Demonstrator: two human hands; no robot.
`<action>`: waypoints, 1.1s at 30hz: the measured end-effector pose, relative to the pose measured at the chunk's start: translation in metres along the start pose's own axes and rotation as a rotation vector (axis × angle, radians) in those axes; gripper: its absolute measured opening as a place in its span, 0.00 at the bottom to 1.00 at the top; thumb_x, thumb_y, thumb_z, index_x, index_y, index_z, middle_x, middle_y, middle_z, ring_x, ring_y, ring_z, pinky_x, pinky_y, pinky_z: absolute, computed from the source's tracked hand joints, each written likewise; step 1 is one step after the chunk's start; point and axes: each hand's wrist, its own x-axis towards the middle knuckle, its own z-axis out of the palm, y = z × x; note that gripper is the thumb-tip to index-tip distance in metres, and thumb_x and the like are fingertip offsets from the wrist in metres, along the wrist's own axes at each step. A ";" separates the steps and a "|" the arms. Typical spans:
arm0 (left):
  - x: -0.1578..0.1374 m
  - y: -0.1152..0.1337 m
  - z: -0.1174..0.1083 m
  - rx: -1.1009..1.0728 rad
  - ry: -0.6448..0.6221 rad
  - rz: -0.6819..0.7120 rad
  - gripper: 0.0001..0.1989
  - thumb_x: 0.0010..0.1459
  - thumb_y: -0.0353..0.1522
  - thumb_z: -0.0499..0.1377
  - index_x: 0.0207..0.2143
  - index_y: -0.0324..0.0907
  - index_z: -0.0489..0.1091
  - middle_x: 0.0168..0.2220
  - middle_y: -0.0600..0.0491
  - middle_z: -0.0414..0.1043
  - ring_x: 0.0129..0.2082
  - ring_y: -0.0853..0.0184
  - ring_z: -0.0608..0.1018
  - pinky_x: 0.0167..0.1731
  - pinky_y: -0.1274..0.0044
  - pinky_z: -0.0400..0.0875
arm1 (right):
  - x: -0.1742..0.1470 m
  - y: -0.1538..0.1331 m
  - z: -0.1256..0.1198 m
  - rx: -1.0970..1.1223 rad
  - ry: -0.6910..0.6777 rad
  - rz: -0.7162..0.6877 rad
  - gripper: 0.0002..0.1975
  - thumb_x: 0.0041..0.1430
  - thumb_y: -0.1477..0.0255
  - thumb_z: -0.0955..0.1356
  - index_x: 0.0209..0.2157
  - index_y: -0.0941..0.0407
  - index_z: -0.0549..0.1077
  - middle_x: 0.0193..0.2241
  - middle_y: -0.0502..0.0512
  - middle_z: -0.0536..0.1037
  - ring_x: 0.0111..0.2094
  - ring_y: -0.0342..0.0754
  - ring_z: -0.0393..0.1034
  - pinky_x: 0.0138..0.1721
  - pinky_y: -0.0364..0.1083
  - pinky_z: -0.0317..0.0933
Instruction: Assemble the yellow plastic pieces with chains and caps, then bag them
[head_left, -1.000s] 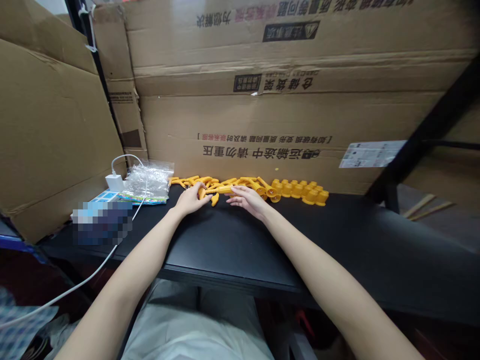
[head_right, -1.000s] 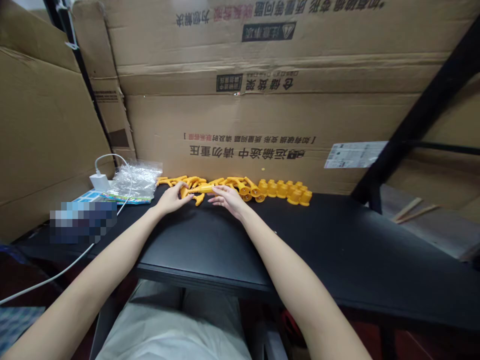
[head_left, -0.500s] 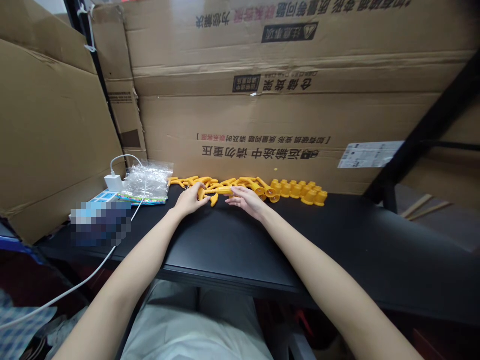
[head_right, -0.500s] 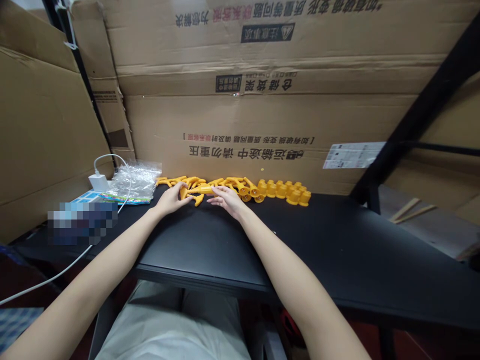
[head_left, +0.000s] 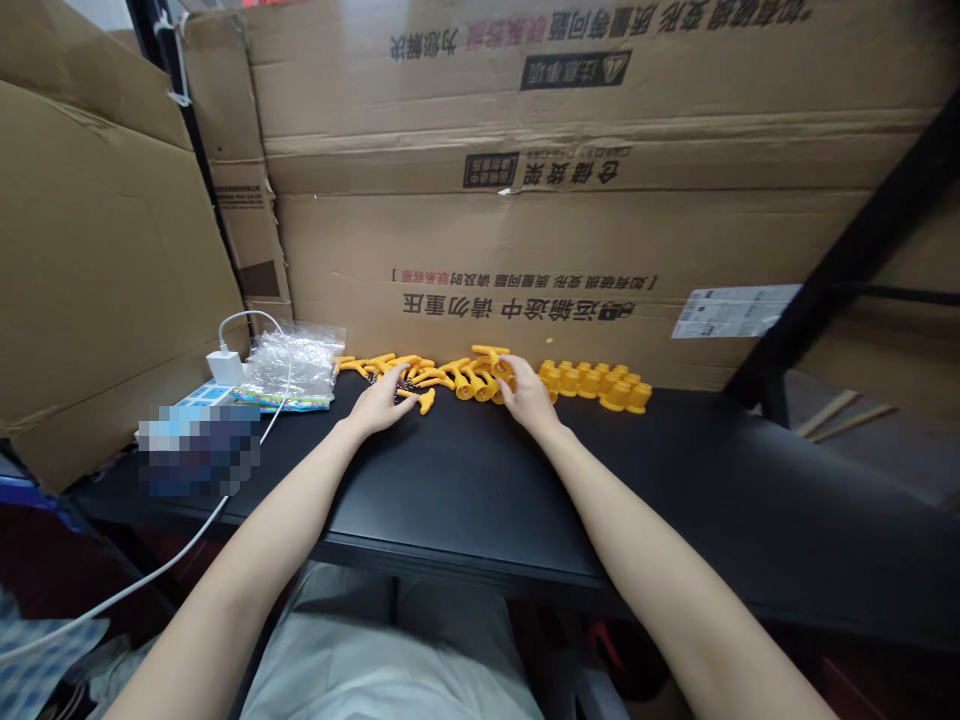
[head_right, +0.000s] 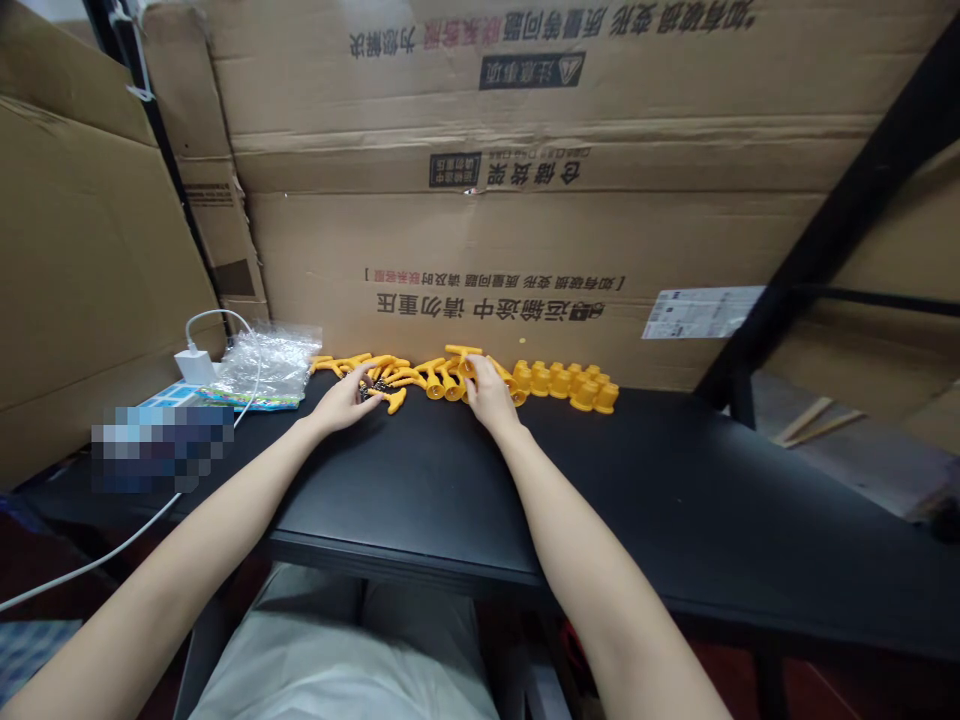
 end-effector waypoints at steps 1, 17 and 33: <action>0.000 -0.001 0.001 0.005 -0.004 0.000 0.30 0.56 0.39 0.56 0.60 0.43 0.54 0.45 0.48 0.70 0.38 0.65 0.75 0.40 0.73 0.70 | -0.002 0.002 -0.001 -0.092 -0.054 -0.024 0.18 0.54 0.78 0.60 0.48 0.57 0.66 0.50 0.64 0.72 0.53 0.55 0.65 0.57 0.61 0.54; 0.002 -0.006 0.004 0.024 -0.016 0.028 0.24 0.56 0.36 0.54 0.56 0.45 0.59 0.43 0.51 0.71 0.39 0.65 0.75 0.40 0.73 0.70 | 0.002 0.012 -0.020 -0.387 0.161 0.258 0.22 0.54 0.74 0.57 0.50 0.60 0.67 0.58 0.65 0.64 0.60 0.57 0.54 0.59 0.67 0.38; 0.000 -0.001 0.003 0.008 -0.025 0.031 0.22 0.56 0.34 0.54 0.54 0.42 0.61 0.41 0.50 0.72 0.37 0.66 0.75 0.41 0.73 0.70 | -0.026 0.083 -0.045 -0.444 0.047 1.037 0.24 0.60 0.66 0.58 0.53 0.60 0.69 0.64 0.74 0.50 0.66 0.65 0.29 0.55 0.75 0.24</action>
